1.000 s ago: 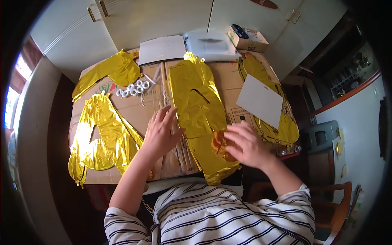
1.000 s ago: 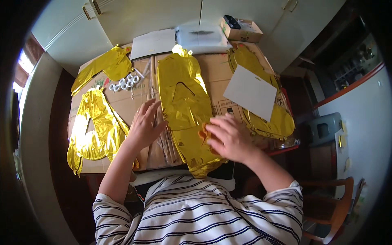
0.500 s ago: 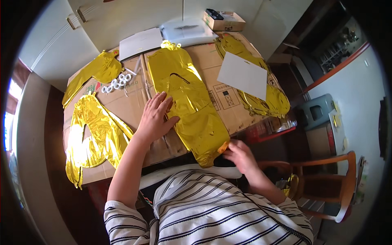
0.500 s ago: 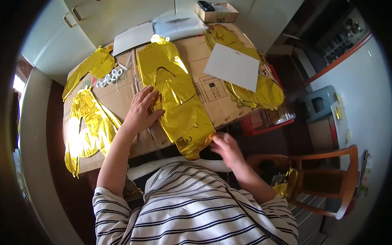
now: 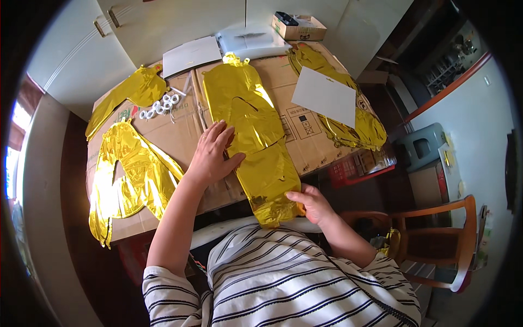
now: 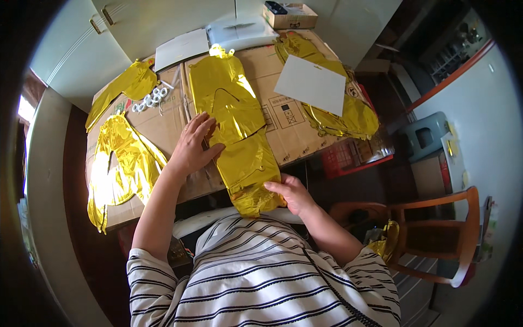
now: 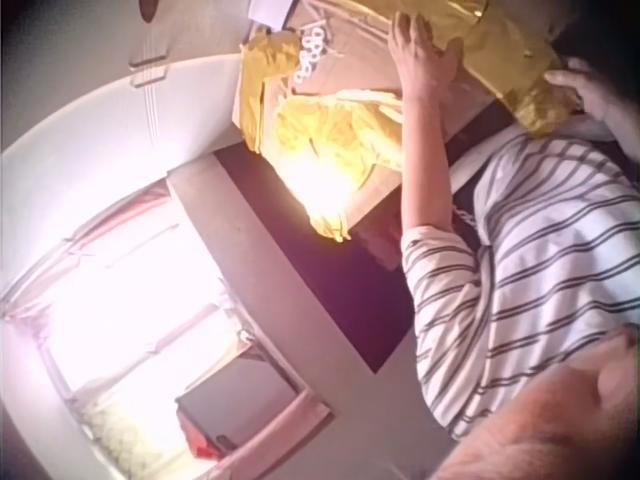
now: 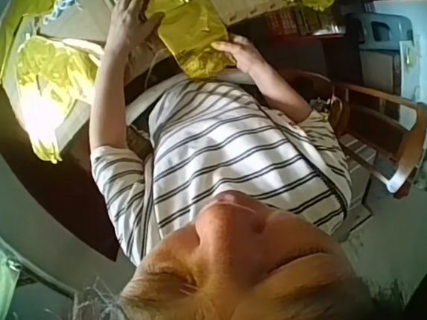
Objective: Folding gold foil letter balloons on a flat surface for packaging.
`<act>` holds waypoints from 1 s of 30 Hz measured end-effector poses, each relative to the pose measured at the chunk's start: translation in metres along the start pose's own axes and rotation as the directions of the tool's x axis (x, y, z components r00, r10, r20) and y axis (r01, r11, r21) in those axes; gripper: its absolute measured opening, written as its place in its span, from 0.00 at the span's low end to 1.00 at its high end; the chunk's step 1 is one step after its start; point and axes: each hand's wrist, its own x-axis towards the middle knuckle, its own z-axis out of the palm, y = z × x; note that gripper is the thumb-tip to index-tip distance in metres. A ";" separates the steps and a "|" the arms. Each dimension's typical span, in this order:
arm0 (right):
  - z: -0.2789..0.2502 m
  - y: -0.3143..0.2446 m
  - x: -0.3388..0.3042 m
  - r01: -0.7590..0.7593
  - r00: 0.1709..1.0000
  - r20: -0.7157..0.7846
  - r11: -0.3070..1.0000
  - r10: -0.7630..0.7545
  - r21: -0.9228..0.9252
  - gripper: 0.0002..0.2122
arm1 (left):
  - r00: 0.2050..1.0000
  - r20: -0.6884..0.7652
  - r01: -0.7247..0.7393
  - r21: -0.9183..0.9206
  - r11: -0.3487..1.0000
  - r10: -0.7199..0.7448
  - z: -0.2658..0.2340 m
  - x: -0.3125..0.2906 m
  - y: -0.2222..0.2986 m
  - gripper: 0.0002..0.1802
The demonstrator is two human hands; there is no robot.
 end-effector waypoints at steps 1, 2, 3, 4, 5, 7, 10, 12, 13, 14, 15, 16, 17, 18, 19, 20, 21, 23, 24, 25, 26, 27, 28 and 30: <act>0.006 -0.004 -0.005 -0.059 0.998 -0.001 0.998 0.059 0.022 0.13 | 1.000 -0.004 -0.014 0.016 1.000 0.014 0.001 -0.001 -0.001 0.39; 0.010 -0.005 -0.009 -0.118 0.993 0.000 0.992 0.118 0.044 0.12 | 1.000 -0.007 -0.027 0.032 0.999 0.028 0.002 -0.002 -0.002 0.39; 0.013 -0.003 -0.012 -0.093 0.996 -0.016 0.996 0.093 0.007 0.11 | 0.999 -0.009 -0.044 0.050 0.998 0.044 0.002 -0.002 -0.002 0.40; 0.016 -0.003 -0.014 -0.094 0.995 -0.029 0.995 0.095 0.031 0.10 | 0.999 -0.006 -0.034 0.060 0.998 0.034 0.001 -0.002 -0.001 0.40; 0.018 -0.003 -0.015 -0.094 0.994 -0.042 0.994 0.097 0.054 0.09 | 1.000 -0.002 -0.023 0.070 0.997 0.023 0.001 -0.003 0.001 0.41; 0.025 -0.008 -0.016 -0.092 0.993 -0.062 0.990 0.098 0.104 0.07 | 1.000 -0.004 -0.010 0.081 0.997 0.011 -0.001 -0.003 0.005 0.42; 0.036 -0.022 -0.016 -0.128 0.985 -0.096 0.984 0.140 0.124 0.07 | 1.000 -0.006 -0.002 0.080 0.997 0.003 -0.005 -0.004 0.010 0.43; 0.034 -0.017 -0.009 -0.091 0.990 -0.098 0.985 0.106 0.144 0.07 | 1.000 -0.002 0.004 0.081 0.997 -0.004 -0.010 -0.007 0.014 0.43; 0.034 -0.016 -0.006 -0.073 0.991 -0.099 0.985 0.089 0.154 0.07 | 1.000 0.011 0.001 0.066 0.998 -0.001 -0.012 -0.009 0.016 0.44; 0.035 -0.017 -0.006 -0.067 0.991 -0.109 0.988 0.082 0.140 0.07 | 1.000 0.024 -0.003 0.052 0.999 0.002 -0.014 -0.012 0.017 0.44; 0.036 -0.017 -0.006 -0.062 0.990 -0.118 0.990 0.077 0.127 0.06 | 0.999 0.039 -0.005 0.037 0.999 0.004 -0.016 -0.014 0.018 0.45; 0.036 -0.017 -0.006 -0.057 0.989 -0.128 0.992 0.072 0.114 0.06 | 0.998 0.054 0.011 0.005 1.000 -0.011 -0.019 -0.017 0.020 0.44; 0.035 -0.015 -0.005 -0.054 0.989 -0.128 0.992 0.069 0.115 0.06 | 0.997 0.069 0.027 -0.028 0.999 -0.025 -0.022 -0.019 0.022 0.44; 0.033 -0.013 -0.003 -0.051 0.989 -0.129 0.992 0.066 0.117 0.06 | 0.996 0.086 0.042 -0.061 0.997 -0.037 -0.024 -0.021 0.025 0.43; 0.032 -0.011 -0.002 -0.047 0.989 -0.131 0.992 0.063 0.119 0.06 | 0.995 0.089 0.052 -0.063 0.997 -0.046 -0.026 -0.023 0.026 0.42; 0.031 -0.011 -0.002 -0.041 0.990 -0.128 0.993 0.055 0.111 0.07 | 0.994 0.092 0.060 -0.065 0.996 -0.054 -0.027 -0.025 0.028 0.42; 0.030 -0.011 -0.003 -0.035 0.991 -0.124 0.994 0.048 0.102 0.07 | 0.994 0.094 0.070 -0.066 0.995 -0.063 -0.028 -0.027 0.029 0.42; 0.033 -0.014 -0.005 -0.032 0.992 -0.117 0.993 0.045 0.112 0.09 | 0.992 0.118 0.051 -0.045 0.998 -0.046 -0.030 -0.029 0.026 0.41; 0.041 -0.020 -0.008 -0.036 0.992 -0.115 0.991 0.051 0.130 0.10 | 0.991 0.132 0.043 -0.036 0.998 -0.038 -0.030 -0.030 0.025 0.41; 0.046 -0.022 -0.010 -0.040 0.992 -0.112 0.988 0.057 0.149 0.11 | 0.995 0.101 -0.002 -0.006 1.000 0.003 -0.029 -0.029 0.026 0.41; 0.046 -0.019 -0.010 -0.040 0.993 -0.106 0.990 0.054 0.132 0.12 | 0.996 0.072 -0.046 0.026 0.999 0.044 -0.029 -0.028 0.027 0.41; 0.045 -0.015 -0.010 -0.037 0.994 -0.101 0.993 0.049 0.114 0.13 | 0.995 0.042 -0.091 0.059 0.994 0.089 -0.029 -0.027 0.028 0.41; 0.045 -0.012 -0.011 -0.034 0.995 -0.095 0.995 0.043 0.097 0.13 | 0.994 0.056 -0.092 0.043 0.995 0.090 -0.027 -0.028 0.027 0.41; 0.044 -0.005 -0.012 -0.012 0.995 -0.095 0.997 0.020 0.076 0.13 | 0.992 0.084 -0.098 0.011 0.995 0.096 -0.018 -0.028 0.023 0.42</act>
